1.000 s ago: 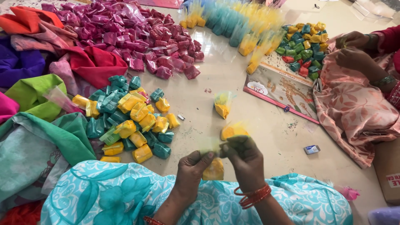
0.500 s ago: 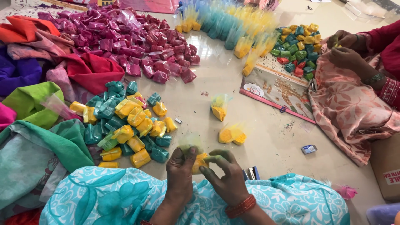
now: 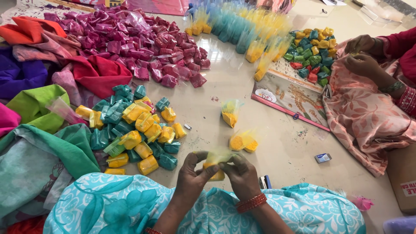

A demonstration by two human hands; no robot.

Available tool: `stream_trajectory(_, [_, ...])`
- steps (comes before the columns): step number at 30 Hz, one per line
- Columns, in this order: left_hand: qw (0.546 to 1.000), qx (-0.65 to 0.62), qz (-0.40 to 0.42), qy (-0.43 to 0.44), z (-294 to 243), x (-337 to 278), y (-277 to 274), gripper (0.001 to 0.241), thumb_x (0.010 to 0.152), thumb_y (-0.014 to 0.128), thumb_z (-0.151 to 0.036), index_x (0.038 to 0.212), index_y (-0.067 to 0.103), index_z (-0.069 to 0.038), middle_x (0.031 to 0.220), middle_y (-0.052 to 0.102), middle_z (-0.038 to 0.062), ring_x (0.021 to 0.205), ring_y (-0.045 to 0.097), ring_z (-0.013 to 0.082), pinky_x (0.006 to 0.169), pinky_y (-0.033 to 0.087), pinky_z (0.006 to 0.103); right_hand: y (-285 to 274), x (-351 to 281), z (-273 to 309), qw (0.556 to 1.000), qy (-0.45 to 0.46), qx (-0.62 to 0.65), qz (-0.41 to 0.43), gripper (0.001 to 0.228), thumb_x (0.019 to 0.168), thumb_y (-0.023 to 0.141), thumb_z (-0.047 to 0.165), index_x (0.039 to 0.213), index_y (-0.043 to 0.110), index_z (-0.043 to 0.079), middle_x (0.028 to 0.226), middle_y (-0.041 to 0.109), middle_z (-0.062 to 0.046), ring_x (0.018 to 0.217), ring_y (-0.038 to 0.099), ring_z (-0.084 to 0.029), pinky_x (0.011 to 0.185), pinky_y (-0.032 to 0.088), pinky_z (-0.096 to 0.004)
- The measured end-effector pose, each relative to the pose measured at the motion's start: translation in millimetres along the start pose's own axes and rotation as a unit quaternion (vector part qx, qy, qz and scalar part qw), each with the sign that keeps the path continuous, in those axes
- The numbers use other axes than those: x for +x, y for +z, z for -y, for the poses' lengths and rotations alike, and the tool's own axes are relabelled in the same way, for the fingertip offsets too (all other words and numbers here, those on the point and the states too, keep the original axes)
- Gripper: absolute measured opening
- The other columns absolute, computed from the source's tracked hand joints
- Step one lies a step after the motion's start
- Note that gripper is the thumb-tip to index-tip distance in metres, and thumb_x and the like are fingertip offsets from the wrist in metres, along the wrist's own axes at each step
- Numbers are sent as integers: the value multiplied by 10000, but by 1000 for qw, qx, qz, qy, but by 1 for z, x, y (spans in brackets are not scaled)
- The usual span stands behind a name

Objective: The person wraps small yellow items in translucent mesh and secures them with tape.

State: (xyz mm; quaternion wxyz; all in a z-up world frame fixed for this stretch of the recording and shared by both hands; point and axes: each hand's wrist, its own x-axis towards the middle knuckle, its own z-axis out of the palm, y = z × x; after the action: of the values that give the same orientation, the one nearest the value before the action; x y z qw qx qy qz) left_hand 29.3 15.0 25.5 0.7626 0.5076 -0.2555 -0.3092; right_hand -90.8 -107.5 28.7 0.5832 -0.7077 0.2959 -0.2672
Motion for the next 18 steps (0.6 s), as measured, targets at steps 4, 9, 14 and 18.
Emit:
stream_trajectory(4, [996, 83, 0, 23, 15, 12, -11, 251, 823, 801, -135, 1038, 696, -57, 1081, 662, 37, 1008, 706, 125, 846, 641, 306, 5, 9, -11, 998, -49, 37, -19, 208, 875, 719, 46, 1081, 718, 20, 1039, 765, -81, 934, 729, -141, 823, 593, -291])
stream_trajectory(9, [948, 299, -8, 111, 40, 38, -28, 177, 800, 825, -143, 921, 727, -58, 998, 707, 73, 943, 708, 248, 790, 599, 375, 10, 37, -45, 947, -241, -206, -53, 150, 835, 747, 18, 980, 712, 11, 1028, 716, -125, 897, 727, -287, 762, 576, -349])
stream_trajectory(14, [883, 434, -9, 178, 69, 51, -41, 189, 806, 790, -164, 884, 648, -66, 933, 678, 102, 962, 627, 352, 826, 509, 469, 17, 53, -83, 956, -197, -215, -37, 148, 825, 768, 34, 955, 699, 17, 976, 705, -131, 865, 716, -318, 734, 571, -366])
stream_trajectory(18, [856, 482, -6, 187, 73, 48, -42, 198, 821, 758, -170, 899, 605, -72, 940, 661, 105, 995, 602, 359, 853, 491, 497, 20, 56, -99, 956, -172, -235, -36, 149, 830, 769, 34, 950, 682, 20, 962, 695, -133, 860, 706, -332, 728, 568, -374])
